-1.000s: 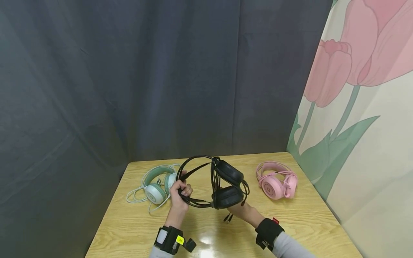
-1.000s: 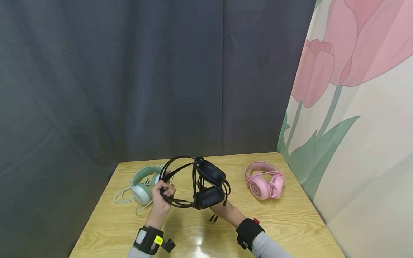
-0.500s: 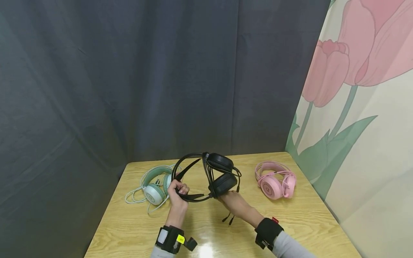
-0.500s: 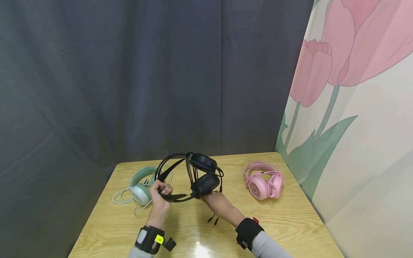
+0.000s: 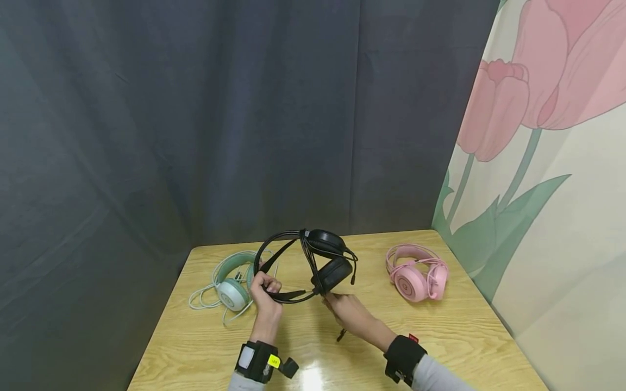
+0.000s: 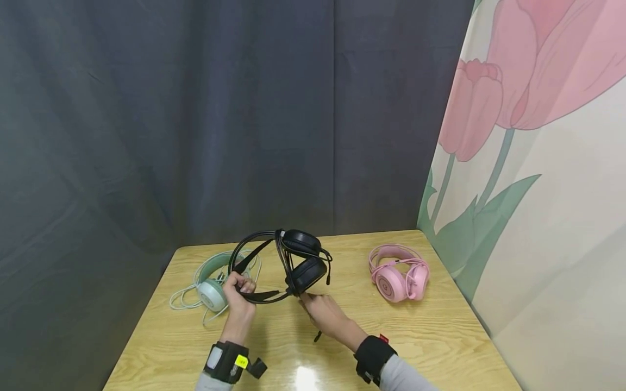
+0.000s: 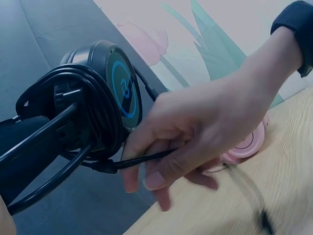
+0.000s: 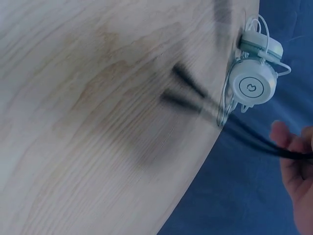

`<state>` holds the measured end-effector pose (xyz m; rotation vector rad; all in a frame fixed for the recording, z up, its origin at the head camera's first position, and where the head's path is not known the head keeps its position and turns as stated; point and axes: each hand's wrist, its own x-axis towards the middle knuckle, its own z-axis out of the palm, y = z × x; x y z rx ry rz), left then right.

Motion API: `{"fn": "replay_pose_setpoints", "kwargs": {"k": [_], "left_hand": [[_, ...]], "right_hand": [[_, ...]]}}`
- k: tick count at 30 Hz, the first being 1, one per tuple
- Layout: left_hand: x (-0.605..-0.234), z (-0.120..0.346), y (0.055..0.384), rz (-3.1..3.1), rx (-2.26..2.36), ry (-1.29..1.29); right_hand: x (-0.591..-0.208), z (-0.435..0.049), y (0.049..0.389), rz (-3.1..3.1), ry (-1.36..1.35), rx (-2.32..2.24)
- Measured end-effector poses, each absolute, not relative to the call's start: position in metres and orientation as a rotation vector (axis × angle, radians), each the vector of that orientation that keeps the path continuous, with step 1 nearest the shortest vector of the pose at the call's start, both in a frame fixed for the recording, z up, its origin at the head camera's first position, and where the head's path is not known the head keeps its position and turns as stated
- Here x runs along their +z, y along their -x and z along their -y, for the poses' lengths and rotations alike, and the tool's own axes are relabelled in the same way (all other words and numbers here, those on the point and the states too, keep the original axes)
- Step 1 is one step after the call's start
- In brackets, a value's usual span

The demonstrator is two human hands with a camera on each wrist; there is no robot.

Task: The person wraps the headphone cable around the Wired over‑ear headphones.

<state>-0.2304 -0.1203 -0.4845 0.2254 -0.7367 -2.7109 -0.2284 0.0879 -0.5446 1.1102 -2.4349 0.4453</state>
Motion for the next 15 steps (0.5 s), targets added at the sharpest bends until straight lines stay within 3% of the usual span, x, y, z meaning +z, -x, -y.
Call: {"fn": "replay_pose_setpoints", "kwargs": {"k": [15], "left_hand": [[-0.4929, 0.1253, 0.2266, 0.825, -2.491, -0.443]], "right_hand": [[-0.5509, -0.0888, 0.2243, 2.469, -1.130, 0.541]]}}
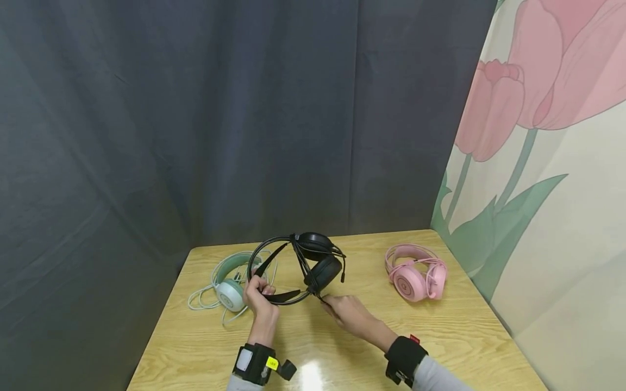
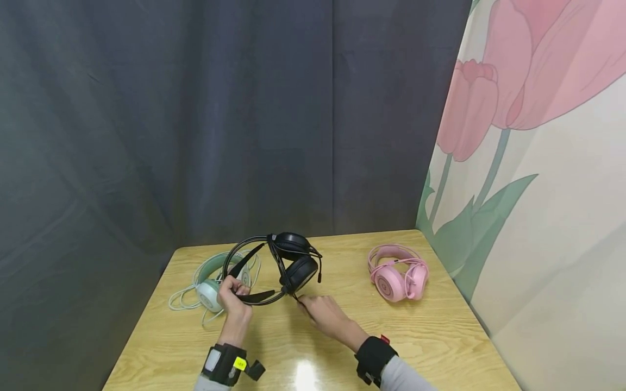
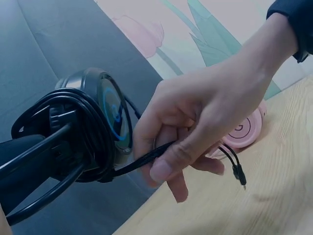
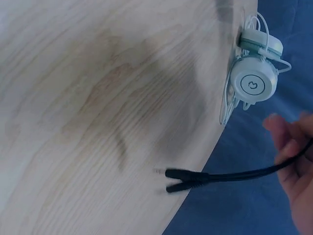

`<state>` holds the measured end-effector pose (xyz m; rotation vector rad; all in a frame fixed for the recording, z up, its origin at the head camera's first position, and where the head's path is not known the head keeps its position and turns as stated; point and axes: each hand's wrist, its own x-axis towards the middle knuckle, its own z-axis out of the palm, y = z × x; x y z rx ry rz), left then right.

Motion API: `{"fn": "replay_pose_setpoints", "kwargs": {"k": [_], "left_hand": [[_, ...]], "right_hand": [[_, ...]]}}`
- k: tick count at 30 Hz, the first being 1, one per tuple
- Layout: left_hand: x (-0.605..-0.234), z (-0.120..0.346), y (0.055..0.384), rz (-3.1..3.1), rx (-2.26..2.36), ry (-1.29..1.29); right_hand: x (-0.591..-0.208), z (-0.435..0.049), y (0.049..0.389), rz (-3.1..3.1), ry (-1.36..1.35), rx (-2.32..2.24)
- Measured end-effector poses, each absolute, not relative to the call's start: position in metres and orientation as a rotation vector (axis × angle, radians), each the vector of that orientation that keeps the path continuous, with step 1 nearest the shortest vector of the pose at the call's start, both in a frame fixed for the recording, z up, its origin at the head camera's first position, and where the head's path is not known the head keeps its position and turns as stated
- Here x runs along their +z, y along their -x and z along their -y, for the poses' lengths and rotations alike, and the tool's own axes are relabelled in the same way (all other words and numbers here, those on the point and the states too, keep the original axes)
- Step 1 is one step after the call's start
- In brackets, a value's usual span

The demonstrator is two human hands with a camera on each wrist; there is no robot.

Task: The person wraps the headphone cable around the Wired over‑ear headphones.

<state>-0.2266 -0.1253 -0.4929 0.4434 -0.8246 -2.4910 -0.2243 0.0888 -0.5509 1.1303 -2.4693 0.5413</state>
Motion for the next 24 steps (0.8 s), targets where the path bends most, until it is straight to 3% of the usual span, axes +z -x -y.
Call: {"fn": "replay_pose_setpoints", "kwargs": {"k": [4, 11, 17, 19, 24], "left_hand": [[-0.497, 0.126, 0.227, 0.857, -2.424, -0.501], [-0.588, 0.141, 0.261, 0.910, -2.363, -0.315], [-0.645, 0.149, 0.283, 1.148, -2.207, -0.362], [-0.638, 0.148, 0.281, 1.134, -2.187, -0.339], [-0.559, 0.131, 0.242, 1.116, -2.149, -0.392]], "right_hand": [[-0.550, -0.089, 0.222, 2.428, -1.226, 0.445], [-0.535, -0.086, 0.215, 2.385, -1.270, 0.176], [-0.527, -0.089, 0.211, 2.508, -1.246, 0.070], [-0.525, -0.093, 0.212, 2.561, -1.238, 0.085], [-0.522, -0.102, 0.213, 2.683, -1.241, 0.214]]}}
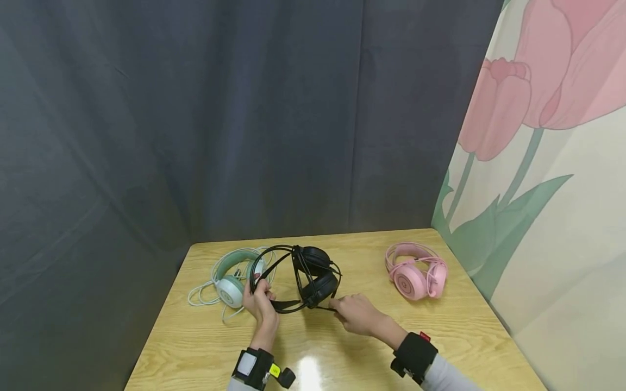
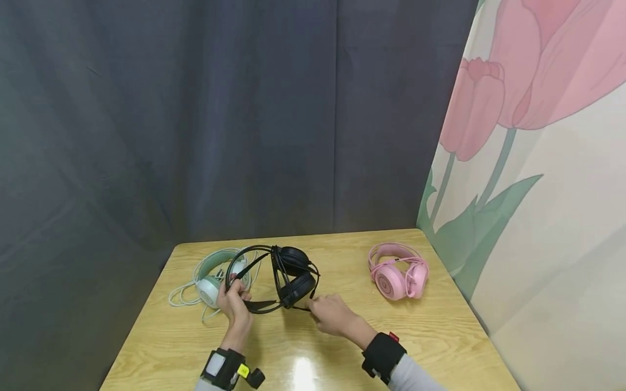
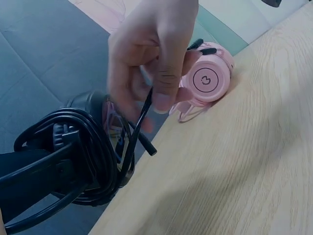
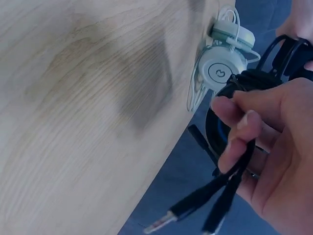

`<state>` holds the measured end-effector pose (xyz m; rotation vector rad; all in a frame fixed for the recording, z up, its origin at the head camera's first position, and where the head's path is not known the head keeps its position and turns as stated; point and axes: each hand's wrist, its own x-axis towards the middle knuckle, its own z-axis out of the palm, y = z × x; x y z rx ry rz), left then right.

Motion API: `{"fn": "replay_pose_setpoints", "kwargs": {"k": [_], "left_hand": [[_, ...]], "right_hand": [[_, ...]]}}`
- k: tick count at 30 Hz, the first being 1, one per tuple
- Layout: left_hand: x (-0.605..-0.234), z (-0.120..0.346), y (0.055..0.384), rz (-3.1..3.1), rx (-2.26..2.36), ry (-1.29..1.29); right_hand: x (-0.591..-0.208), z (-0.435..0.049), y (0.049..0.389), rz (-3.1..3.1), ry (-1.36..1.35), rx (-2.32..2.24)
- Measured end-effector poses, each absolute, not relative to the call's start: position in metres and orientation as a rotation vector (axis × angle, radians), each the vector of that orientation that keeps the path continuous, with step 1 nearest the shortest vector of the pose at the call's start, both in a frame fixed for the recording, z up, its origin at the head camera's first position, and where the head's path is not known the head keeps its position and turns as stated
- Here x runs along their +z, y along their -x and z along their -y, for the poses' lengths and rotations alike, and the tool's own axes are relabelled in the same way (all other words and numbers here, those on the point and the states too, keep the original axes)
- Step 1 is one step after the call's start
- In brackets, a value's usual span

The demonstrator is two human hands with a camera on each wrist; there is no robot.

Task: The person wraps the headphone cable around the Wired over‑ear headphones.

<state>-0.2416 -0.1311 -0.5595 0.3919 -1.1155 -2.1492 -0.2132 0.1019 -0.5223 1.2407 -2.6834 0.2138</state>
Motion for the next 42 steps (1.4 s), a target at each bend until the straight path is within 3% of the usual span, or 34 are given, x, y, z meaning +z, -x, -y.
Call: {"fn": "replay_pose_setpoints", "kwargs": {"k": [8, 16, 24, 31, 42], "left_hand": [[-0.541, 0.126, 0.234, 1.176, -2.035, -0.449], [-0.583, 0.137, 0.247, 1.419, -2.133, -0.368], [-0.531, 0.134, 0.223, 1.685, -2.459, -0.326], [-0.527, 0.137, 0.225, 1.496, -2.838, -0.312], [-0.524, 0.137, 0.225, 1.540, -2.761, -0.260]], "right_hand": [[-0.518, -0.103, 0.215, 2.588, -1.378, 0.269], [-0.502, -0.100, 0.223, 2.297, -1.295, 0.272], [-0.493, -0.095, 0.224, 2.126, -1.439, 0.277], [-0.495, -0.093, 0.228, 2.085, -1.484, 0.431], [-0.501, -0.101, 0.231, 2.063, -1.298, 0.498]]}}
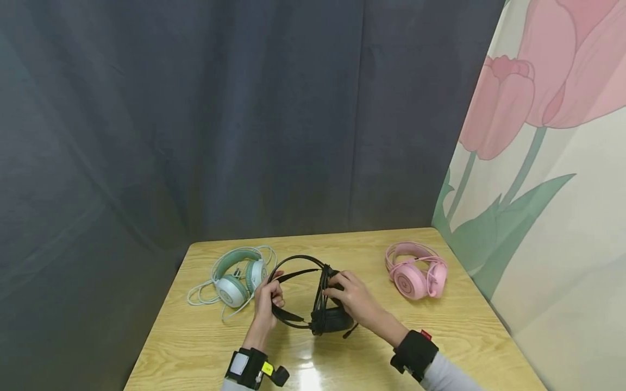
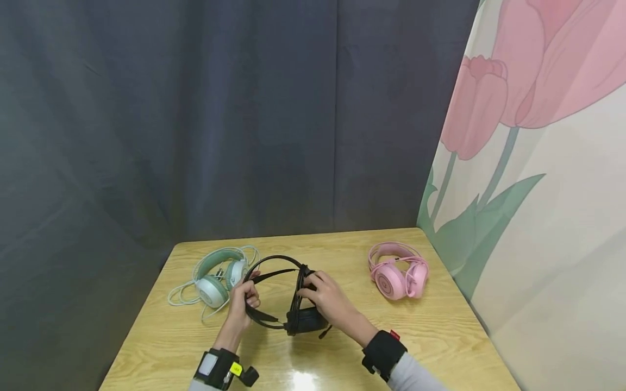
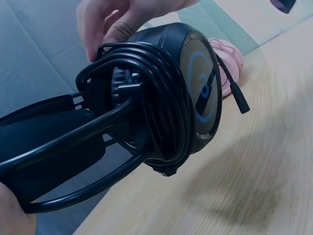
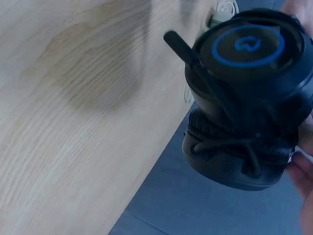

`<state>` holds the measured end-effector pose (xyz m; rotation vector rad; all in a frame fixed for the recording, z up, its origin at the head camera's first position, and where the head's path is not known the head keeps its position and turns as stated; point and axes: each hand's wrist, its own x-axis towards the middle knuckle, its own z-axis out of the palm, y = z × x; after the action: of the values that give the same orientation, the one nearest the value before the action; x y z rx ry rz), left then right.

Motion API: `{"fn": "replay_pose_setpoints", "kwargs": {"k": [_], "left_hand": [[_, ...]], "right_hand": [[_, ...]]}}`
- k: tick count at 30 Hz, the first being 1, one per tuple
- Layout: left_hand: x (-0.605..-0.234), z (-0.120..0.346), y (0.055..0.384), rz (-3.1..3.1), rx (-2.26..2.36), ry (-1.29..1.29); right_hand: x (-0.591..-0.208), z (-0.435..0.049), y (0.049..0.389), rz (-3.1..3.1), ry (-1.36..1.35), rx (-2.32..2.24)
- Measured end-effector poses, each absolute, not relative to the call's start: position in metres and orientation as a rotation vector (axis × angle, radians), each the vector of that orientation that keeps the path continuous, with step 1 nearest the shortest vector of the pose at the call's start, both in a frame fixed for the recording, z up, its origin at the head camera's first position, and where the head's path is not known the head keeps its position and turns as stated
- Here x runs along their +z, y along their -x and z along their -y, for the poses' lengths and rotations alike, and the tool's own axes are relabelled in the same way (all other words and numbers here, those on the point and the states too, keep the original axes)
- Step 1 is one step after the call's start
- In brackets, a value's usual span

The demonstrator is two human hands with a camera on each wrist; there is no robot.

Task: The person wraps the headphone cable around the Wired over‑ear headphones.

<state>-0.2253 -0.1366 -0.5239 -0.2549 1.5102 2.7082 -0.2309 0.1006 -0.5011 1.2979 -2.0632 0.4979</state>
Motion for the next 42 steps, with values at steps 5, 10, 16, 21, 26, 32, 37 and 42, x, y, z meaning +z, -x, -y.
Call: {"fn": "replay_pose_setpoints", "kwargs": {"k": [5, 10, 16, 21, 26, 32, 37, 42], "left_hand": [[-0.523, 0.138, 0.226, -1.510, 2.713, 0.200], [-0.522, 0.140, 0.227, -1.458, 2.730, 0.184], [-0.522, 0.142, 0.226, -1.488, 2.726, 0.254], [-0.522, 0.145, 0.228, -1.518, 2.728, 0.239], [-0.523, 0.151, 0.229, -1.439, 2.764, 0.232], [-0.528, 0.156, 0.229, -1.309, 2.721, 0.294], [-0.538, 0.159, 0.231, -1.403, 2.614, 0.349], [-0.555, 0.160, 0.235, -1.706, 2.410, 0.267]], "right_hand": [[-0.498, -0.101, 0.232, 2.021, -1.393, 0.516], [-0.500, -0.097, 0.232, 2.016, -1.431, 0.503], [-0.510, -0.098, 0.228, 2.186, -1.418, 0.398], [-0.516, -0.102, 0.223, 2.355, -1.383, 0.216], [-0.520, -0.110, 0.221, 2.411, -1.378, 0.161], [-0.532, -0.112, 0.223, 2.311, -1.471, 0.364], [-0.539, -0.111, 0.220, 2.277, -1.470, 0.417], [-0.547, -0.115, 0.216, 2.306, -1.417, 0.418]]}}
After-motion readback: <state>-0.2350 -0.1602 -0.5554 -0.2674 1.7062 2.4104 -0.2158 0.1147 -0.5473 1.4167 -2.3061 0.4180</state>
